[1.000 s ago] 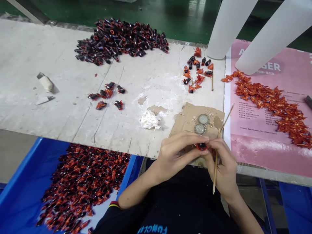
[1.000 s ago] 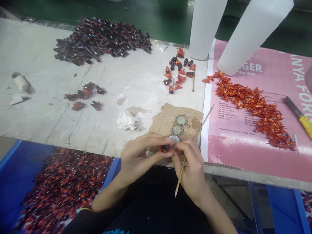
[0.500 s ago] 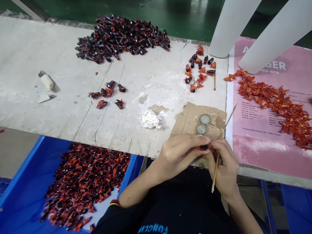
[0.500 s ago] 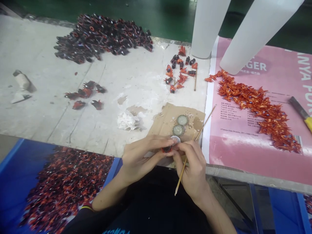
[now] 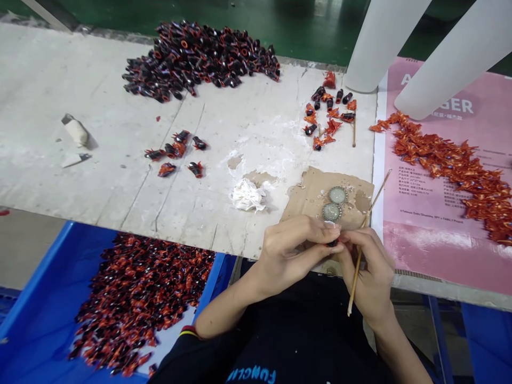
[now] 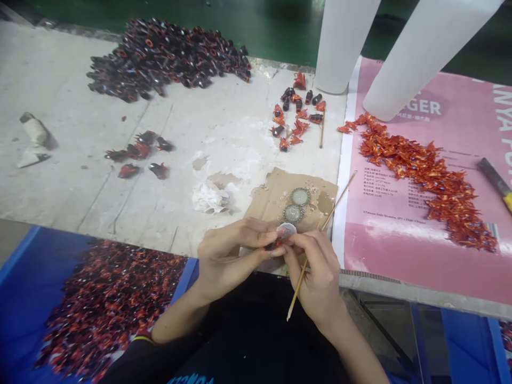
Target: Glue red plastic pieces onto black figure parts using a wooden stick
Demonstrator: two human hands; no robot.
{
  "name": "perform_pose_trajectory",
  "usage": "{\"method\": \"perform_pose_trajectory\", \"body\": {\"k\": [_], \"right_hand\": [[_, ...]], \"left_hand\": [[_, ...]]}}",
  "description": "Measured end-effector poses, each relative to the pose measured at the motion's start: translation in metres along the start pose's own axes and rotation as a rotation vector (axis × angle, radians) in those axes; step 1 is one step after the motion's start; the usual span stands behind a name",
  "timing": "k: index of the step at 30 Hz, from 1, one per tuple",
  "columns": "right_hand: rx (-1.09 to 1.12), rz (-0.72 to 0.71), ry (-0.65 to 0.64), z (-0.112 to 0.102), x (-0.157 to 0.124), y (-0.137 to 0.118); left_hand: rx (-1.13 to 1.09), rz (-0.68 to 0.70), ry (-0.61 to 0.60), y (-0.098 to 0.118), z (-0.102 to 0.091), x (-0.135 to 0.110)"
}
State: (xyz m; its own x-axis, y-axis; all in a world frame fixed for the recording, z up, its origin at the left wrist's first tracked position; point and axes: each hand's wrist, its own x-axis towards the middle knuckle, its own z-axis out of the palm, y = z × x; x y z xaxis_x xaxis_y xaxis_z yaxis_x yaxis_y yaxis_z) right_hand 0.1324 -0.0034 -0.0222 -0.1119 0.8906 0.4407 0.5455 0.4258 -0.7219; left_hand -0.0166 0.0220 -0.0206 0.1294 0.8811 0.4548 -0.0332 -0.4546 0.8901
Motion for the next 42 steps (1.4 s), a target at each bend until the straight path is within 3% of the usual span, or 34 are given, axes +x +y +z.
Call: {"method": "perform_pose_trajectory", "body": {"k": [7,17,22,42], "right_hand": [[0.076,0.055,-0.009,0.002,-0.002,-0.003],[0.304,0.093,-0.213,-0.005,0.004,-0.007],[0.405,0.076,-0.246,-0.005,0.004,-0.005],[0.229,-0.090,-0.117,-0.005,0.004,-0.011]], "left_hand": [[-0.441,-0.209,0.078,-0.003,0.005,-0.001],[-0.722,-0.320,-0.028,-0.008,0.001,0.003],[-0.786,-0.319,-0.064,-0.009,0.001,0.001],[-0.775,-0.395,-0.066,-0.001,0.002,-0.001]]}}
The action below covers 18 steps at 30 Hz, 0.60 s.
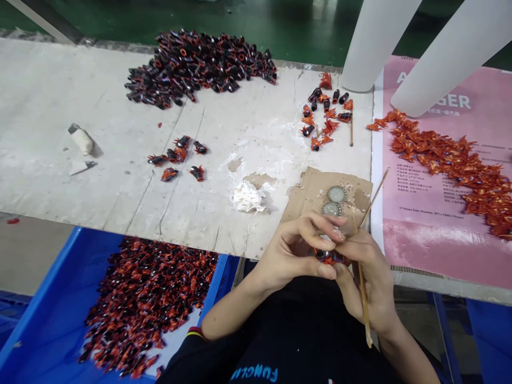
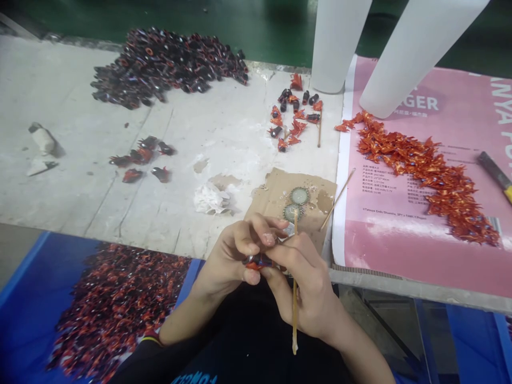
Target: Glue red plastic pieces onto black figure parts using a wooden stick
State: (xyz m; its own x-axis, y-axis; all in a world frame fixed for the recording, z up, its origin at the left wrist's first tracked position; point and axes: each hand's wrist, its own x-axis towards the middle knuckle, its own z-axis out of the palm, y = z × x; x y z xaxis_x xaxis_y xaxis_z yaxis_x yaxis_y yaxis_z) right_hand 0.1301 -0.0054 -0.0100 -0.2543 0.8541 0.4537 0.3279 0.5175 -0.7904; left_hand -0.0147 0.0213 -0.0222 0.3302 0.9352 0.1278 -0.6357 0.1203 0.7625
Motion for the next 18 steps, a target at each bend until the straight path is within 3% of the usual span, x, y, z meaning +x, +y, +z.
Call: {"method": "perform_pose_trajectory", "body": {"k": [5,11,18], "right_hand": [[-0.048,0.006,0.022,0.0014,-0.0002,-0.0023],[-0.078,0.031,0.040,0.0028,0.0013,-0.0009],[-0.127,0.009,-0.018,0.0004,0.0002,0.0000]], "left_hand": [[-0.096,-0.031,0.008,-0.0032,0.0014,0.0000],[-0.131,-0.099,0.119,-0.0052,0.0040,-0.0005],[-0.185,-0.176,0.168,-0.0015,0.0068,-0.0001]]}}
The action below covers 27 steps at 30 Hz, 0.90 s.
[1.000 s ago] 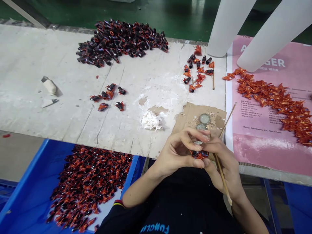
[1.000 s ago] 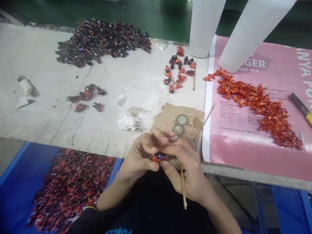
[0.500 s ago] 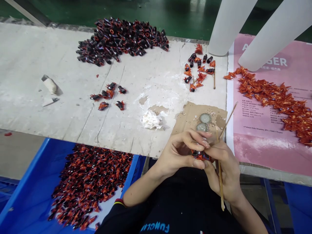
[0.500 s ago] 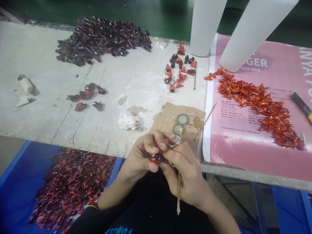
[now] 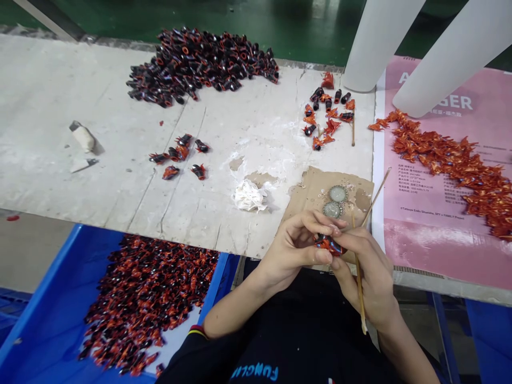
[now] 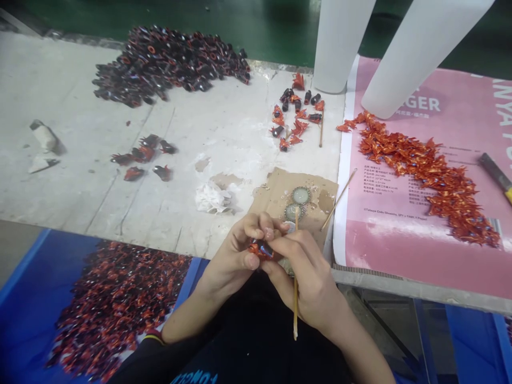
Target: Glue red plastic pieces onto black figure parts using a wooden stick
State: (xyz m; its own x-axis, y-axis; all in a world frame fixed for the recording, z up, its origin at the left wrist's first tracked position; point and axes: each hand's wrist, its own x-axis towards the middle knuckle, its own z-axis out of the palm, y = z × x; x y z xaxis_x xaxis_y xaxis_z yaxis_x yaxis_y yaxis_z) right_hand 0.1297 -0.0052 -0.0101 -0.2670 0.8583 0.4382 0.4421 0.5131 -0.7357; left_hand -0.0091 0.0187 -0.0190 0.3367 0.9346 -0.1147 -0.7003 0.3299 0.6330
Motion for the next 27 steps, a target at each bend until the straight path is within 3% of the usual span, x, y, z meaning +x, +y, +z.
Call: {"method": "perform_pose_trajectory", "body": {"k": [9,13,19,23,27], "right_hand": [[0.006,-0.010,0.036,0.000,0.001,0.002],[-0.022,0.001,0.003,0.000,0.001,0.001],[-0.040,-0.022,0.032,0.000,0.001,0.001],[-0.005,0.012,0.027,0.000,-0.001,0.003],[0.044,0.046,0.003,-0.001,-0.004,0.007]], "left_hand": [[0.102,0.057,0.017,0.001,0.001,-0.002],[0.154,0.029,0.110,0.004,0.005,-0.003],[0.138,-0.043,0.130,0.008,0.009,-0.001],[0.123,-0.032,0.080,0.009,0.009,0.000],[0.239,0.085,-0.019,0.013,0.007,0.001]]}}
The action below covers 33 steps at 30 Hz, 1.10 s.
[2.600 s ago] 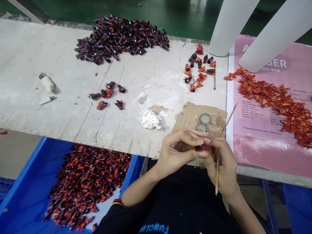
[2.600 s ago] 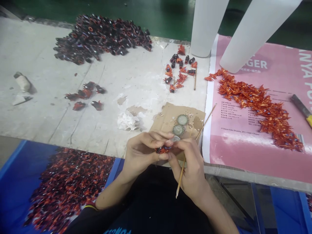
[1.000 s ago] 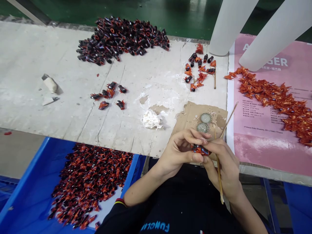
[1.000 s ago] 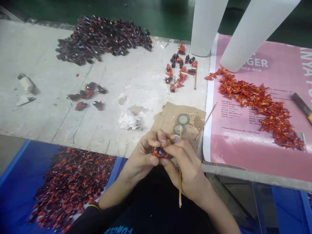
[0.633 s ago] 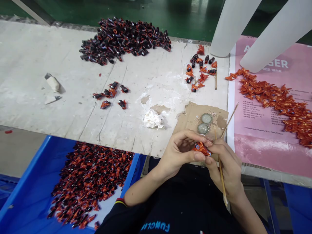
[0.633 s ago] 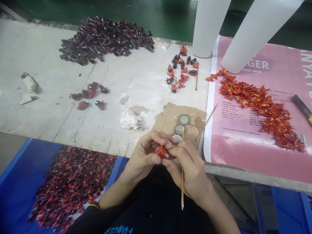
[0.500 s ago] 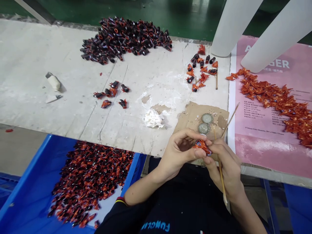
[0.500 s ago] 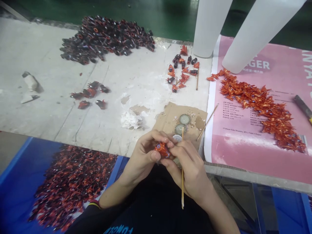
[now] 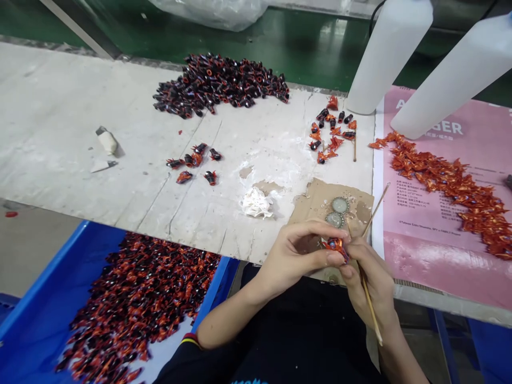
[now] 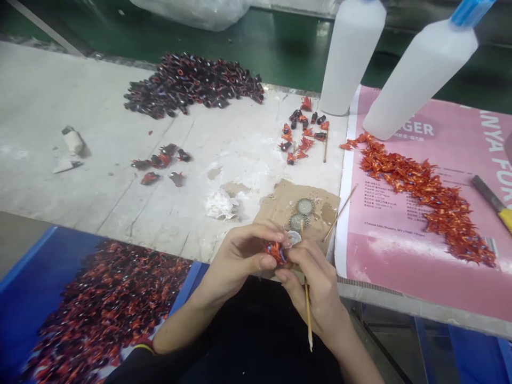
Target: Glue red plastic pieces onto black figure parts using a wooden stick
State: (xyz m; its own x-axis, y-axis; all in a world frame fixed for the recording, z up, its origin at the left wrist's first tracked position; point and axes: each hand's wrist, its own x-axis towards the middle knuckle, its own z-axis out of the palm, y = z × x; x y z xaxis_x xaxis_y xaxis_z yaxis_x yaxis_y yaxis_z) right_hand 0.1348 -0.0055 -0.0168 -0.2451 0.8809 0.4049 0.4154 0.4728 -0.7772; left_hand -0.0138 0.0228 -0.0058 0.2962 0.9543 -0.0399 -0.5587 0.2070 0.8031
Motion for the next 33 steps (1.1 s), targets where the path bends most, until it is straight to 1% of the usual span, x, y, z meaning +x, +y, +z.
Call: {"method": "perform_pose_trajectory", "body": {"k": [4,8,10,13,17,22,25,29,33], "right_hand": [[-0.003,-0.012,0.013,0.001,-0.001,0.002],[-0.009,-0.009,-0.008,0.002,-0.002,0.002],[-0.023,-0.009,0.001,0.001,-0.003,0.001],[-0.033,-0.008,0.006,0.000,-0.004,-0.002],[-0.047,-0.032,0.024,-0.001,-0.005,-0.005],[-0.129,-0.076,0.056,-0.002,-0.008,-0.007],[-0.197,-0.121,0.078,-0.003,-0.008,-0.007],[-0.285,-0.193,0.100,-0.004,-0.007,-0.009],[-0.336,-0.313,0.095,-0.006,-0.005,-0.009]], "left_hand": [[0.059,0.077,-0.016,0.003,0.000,-0.001],[0.123,0.148,-0.038,0.008,0.006,-0.003],[0.133,0.162,-0.052,0.011,0.009,-0.004],[0.145,0.137,-0.040,0.013,0.013,-0.006],[0.214,0.125,-0.023,0.013,0.015,-0.009],[0.276,0.127,-0.034,0.014,0.015,-0.013],[0.287,0.088,-0.016,0.016,0.016,-0.015],[0.239,0.010,-0.013,0.017,0.015,-0.018],[0.070,-0.084,-0.045,0.017,0.009,-0.019]]}}
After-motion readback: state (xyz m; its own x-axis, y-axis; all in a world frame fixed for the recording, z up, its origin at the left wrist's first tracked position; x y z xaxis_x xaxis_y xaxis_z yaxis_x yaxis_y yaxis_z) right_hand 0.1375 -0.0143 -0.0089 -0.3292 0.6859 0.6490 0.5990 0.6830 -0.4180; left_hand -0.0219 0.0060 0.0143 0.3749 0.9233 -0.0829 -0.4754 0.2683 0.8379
